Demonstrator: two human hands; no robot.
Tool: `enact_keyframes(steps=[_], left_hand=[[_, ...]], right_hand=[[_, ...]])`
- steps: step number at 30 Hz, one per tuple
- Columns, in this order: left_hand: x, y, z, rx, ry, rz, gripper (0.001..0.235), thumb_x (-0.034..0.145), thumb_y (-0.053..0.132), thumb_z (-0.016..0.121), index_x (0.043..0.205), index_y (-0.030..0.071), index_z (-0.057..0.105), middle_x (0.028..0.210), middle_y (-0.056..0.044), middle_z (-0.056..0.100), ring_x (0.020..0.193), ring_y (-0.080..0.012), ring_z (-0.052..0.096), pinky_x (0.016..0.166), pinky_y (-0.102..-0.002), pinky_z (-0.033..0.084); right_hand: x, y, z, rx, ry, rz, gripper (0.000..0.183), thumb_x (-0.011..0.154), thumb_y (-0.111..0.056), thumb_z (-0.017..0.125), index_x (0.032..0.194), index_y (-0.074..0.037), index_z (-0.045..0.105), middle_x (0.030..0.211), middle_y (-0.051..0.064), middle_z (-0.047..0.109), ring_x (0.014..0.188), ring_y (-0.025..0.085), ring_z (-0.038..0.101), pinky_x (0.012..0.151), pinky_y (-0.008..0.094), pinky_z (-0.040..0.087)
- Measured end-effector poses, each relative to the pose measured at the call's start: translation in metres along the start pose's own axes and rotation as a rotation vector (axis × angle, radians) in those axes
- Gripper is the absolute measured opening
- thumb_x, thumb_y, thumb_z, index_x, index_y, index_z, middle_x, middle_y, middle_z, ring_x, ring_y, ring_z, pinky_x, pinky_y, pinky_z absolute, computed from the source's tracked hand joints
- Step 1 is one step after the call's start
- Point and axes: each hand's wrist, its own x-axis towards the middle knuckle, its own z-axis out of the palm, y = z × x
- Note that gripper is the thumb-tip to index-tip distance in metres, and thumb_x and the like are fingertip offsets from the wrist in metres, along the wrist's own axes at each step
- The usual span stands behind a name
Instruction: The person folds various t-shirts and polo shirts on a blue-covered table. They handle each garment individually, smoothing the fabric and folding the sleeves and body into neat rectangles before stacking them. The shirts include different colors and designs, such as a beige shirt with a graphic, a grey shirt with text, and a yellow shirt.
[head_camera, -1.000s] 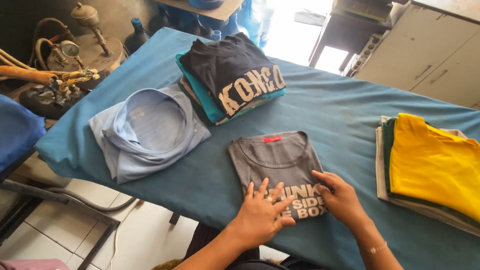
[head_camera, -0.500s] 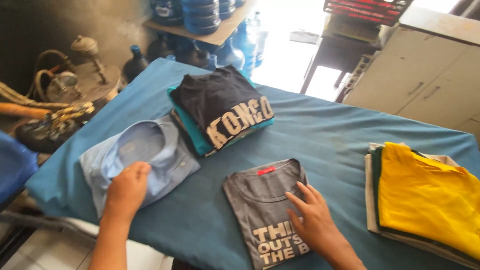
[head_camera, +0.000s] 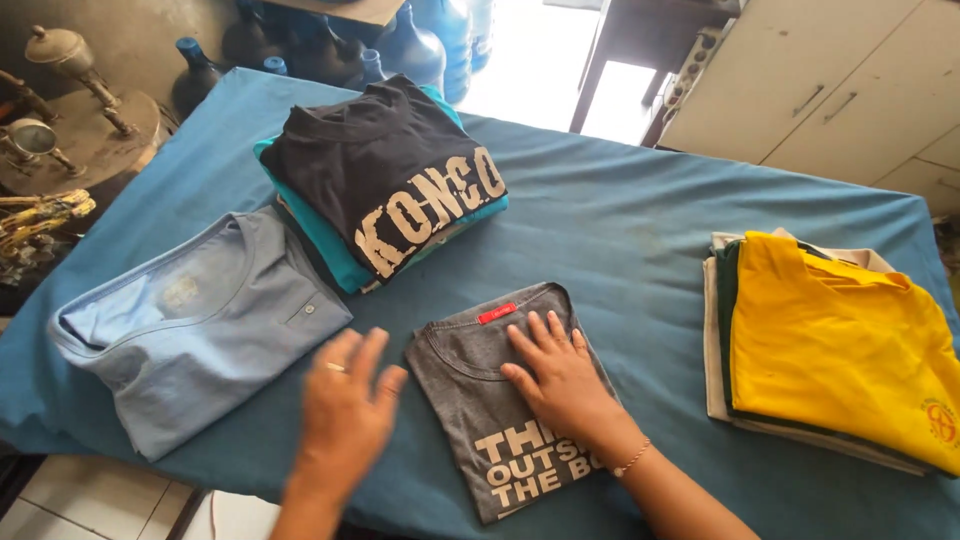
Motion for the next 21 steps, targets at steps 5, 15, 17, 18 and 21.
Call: enact_keyframes(steps=[5,15,17,18,21], left_hand=[[-0.022,0.015,0.030,0.021,-0.417,-0.207,0.075,0.094,0.067,0.042,0.153,0.020,0.044,0.133,-0.016,0.062,0.129,-0.0419,0.050,0.099,-0.058,0.043],[0.062,0.052,0.098,-0.517,-0.016,-0.069,0.061,0.086,-0.005,0.057,0.133,0.032,0.068,0.111,-0.005,0.063,0.103,-0.0333,0.070,0.086,-0.044,0.058],[0.059,0.053,0.101,-0.522,-0.098,-0.125,0.064,0.084,-0.005,0.058,0.138,0.028,0.064,0.118,-0.011,0.059,0.108,-0.0393,0.067,0.090,-0.048,0.056],[0.058,0.052,0.101,-0.513,-0.179,-0.186,0.067,0.082,-0.006,0.058,0.142,0.024,0.060,0.125,-0.016,0.056,0.114,-0.0454,0.064,0.094,-0.052,0.055],[0.045,0.041,0.126,-0.494,-0.131,-0.219,0.060,0.086,0.008,0.067,0.145,0.016,0.057,0.128,-0.021,0.056,0.124,-0.0431,0.060,0.100,-0.051,0.051]], right_hand=[[0.011,0.050,0.009,-0.134,0.292,0.071,0.056,0.099,-0.050,0.050,0.149,-0.025,0.049,0.152,0.016,0.050,0.143,0.043,0.041,0.105,0.061,0.035],[-0.021,0.075,0.015,0.211,0.731,0.012,0.039,0.098,-0.009,0.061,0.131,-0.025,0.072,0.107,0.006,0.058,0.102,0.029,0.069,0.085,0.036,0.058],[-0.021,0.081,0.012,0.173,0.711,0.046,0.041,0.096,-0.016,0.066,0.136,-0.017,0.067,0.108,0.013,0.060,0.102,0.037,0.068,0.086,0.044,0.056],[-0.019,0.083,0.013,0.147,0.688,0.072,0.050,0.094,-0.023,0.071,0.141,-0.010,0.063,0.109,0.021,0.062,0.103,0.044,0.066,0.088,0.052,0.054],[-0.003,0.112,0.009,0.004,0.771,0.106,0.047,0.098,-0.034,0.070,0.135,-0.005,0.067,0.101,0.016,0.069,0.095,0.039,0.068,0.087,0.049,0.052]])
